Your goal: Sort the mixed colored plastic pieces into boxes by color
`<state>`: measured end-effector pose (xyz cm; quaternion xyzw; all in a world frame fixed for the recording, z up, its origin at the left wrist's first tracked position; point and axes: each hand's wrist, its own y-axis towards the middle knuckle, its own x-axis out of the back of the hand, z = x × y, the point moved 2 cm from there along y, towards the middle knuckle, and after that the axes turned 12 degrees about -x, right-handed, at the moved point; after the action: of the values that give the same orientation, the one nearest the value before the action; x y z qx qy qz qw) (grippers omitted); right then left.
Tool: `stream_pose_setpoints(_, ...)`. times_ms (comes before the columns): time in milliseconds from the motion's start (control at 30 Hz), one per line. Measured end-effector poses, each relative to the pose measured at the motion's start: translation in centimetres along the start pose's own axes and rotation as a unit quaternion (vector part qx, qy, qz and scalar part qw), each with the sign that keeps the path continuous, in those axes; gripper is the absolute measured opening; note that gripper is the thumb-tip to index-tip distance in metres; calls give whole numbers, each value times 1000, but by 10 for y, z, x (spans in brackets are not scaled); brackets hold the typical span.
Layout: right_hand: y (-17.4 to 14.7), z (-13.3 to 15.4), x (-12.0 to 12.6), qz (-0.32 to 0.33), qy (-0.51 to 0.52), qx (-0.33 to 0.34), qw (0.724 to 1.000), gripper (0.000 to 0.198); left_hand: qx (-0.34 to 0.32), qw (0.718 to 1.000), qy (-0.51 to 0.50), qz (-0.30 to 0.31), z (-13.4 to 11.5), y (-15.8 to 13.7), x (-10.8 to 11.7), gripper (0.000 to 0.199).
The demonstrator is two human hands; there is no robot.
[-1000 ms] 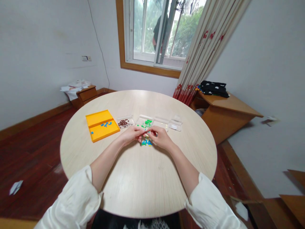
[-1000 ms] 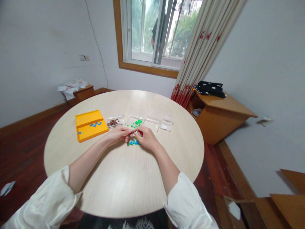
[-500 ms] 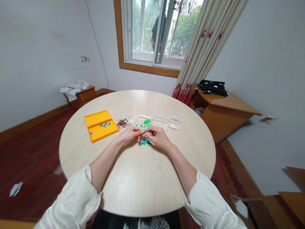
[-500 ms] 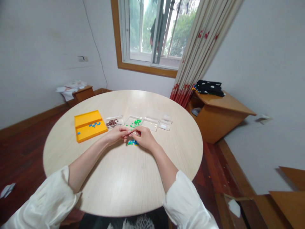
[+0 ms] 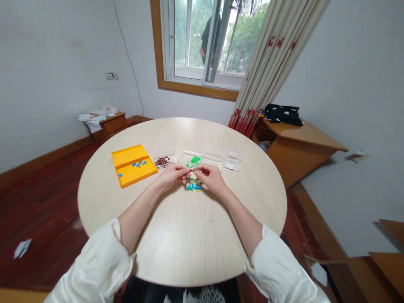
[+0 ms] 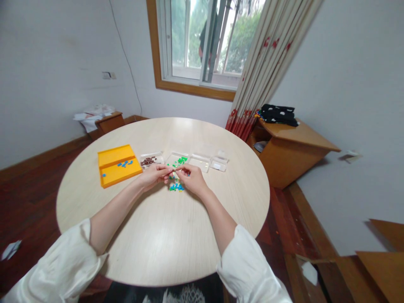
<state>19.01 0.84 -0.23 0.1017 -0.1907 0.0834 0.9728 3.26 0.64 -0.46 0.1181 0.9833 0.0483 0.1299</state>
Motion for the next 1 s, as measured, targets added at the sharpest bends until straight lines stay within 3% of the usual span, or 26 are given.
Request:
stream_pose_setpoints(267, 3, -6, -4, 19, 56, -40, 997, 22, -11, 1000, -9, 0, 3, 1, 1, 24)
stream_pose_setpoints(1000, 4, -6, -5, -5, 96, -61, 994, 26, -33, 998, 62, 8, 3, 2, 1, 30)
